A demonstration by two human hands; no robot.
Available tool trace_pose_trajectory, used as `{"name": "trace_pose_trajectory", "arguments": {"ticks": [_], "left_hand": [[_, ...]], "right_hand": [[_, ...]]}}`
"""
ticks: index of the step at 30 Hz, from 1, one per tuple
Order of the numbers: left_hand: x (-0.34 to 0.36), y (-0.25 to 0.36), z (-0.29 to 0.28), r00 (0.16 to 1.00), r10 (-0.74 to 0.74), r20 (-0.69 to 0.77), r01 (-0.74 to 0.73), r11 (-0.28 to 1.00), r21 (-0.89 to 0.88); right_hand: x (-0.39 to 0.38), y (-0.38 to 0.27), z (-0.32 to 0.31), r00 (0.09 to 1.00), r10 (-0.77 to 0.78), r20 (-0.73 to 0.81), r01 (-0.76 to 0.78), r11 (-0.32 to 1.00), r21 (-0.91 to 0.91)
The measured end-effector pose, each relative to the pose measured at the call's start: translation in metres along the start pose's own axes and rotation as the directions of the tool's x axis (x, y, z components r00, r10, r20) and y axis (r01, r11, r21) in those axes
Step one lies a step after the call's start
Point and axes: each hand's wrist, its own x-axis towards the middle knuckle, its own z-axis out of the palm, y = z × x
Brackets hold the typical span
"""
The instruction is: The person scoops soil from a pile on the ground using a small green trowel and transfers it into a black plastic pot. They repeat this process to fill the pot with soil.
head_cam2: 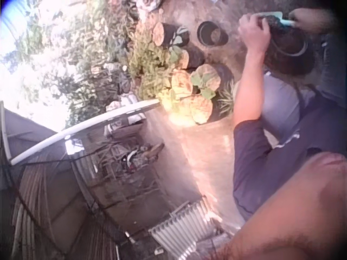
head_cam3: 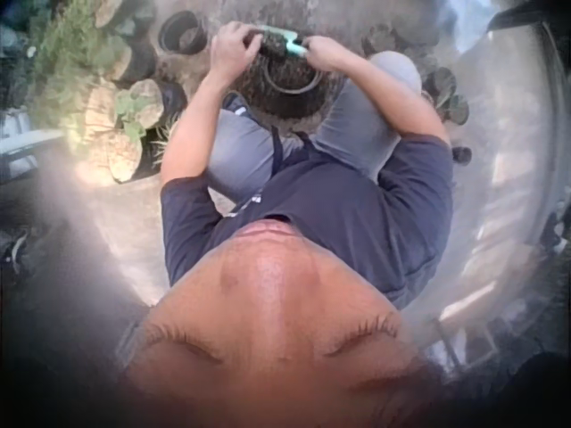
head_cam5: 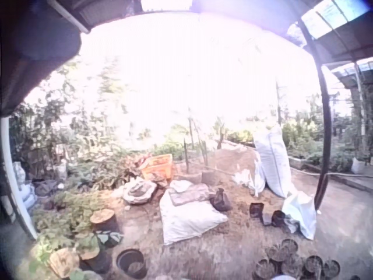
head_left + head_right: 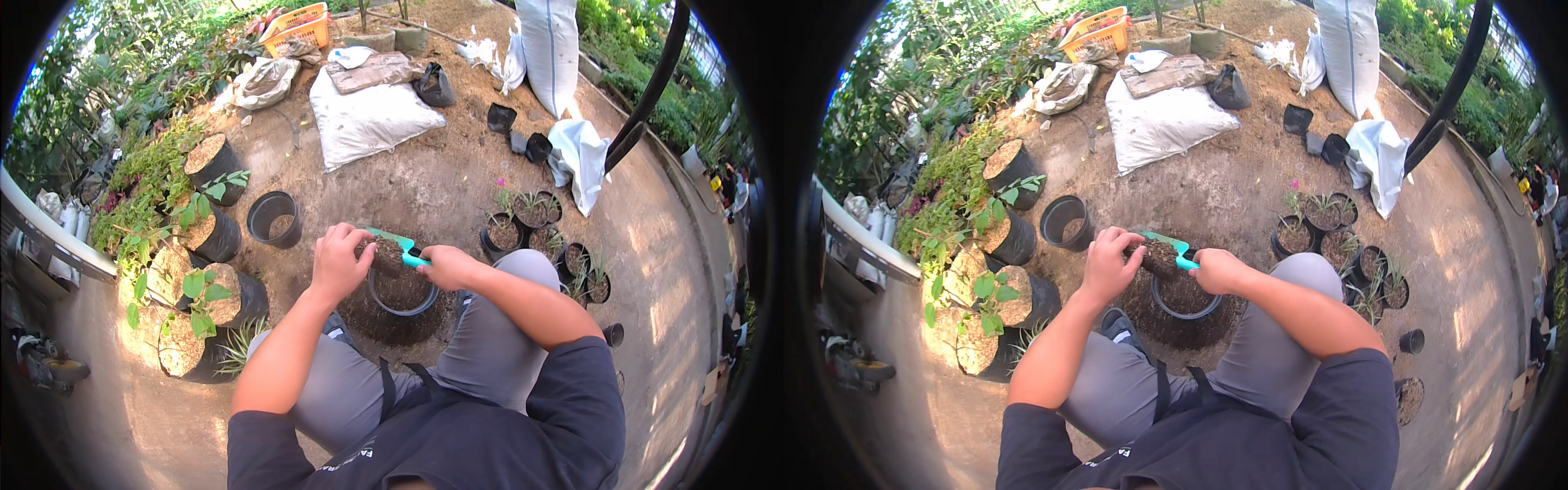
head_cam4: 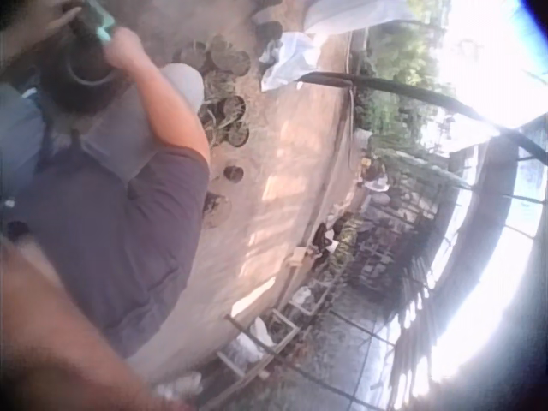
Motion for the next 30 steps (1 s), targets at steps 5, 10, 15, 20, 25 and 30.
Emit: {"name": "trace_pose_trajectory", "arguments": {"ticks": [5, 10, 15, 20, 25, 30], "left_hand": [[0.001, 0.008, 0.016, 0.992, -0.032, 0.119, 0.024, 0.997, 0.070], [0.008, 0.005, 0.027, 0.976, -0.120, 0.182, 0.090, 0.982, 0.168], [0.012, -0.001, 0.028, 0.942, -0.186, 0.279, 0.107, 0.955, 0.277], [0.014, -0.004, 0.030, 0.890, -0.222, 0.399, 0.105, 0.950, 0.295], [0.016, -0.005, 0.034, 0.860, -0.242, 0.448, 0.116, 0.950, 0.290], [0.018, 0.000, 0.035, 0.834, -0.261, 0.487, 0.108, 0.941, 0.320]], "right_hand": [[-0.005, -0.008, 0.012, 1.000, -0.012, 0.007, 0.012, 0.999, 0.033], [0.001, -0.008, 0.021, 0.999, -0.045, 0.020, 0.044, 0.998, 0.043], [0.007, -0.006, 0.026, 0.998, -0.040, 0.046, 0.037, 0.998, 0.050], [0.010, 0.000, 0.030, 0.997, -0.039, 0.068, 0.038, 0.999, 0.016], [0.008, -0.002, 0.028, 0.996, -0.063, 0.063, 0.061, 0.998, 0.035], [0.008, -0.002, 0.027, 0.997, -0.055, 0.058, 0.053, 0.998, 0.040]]}}
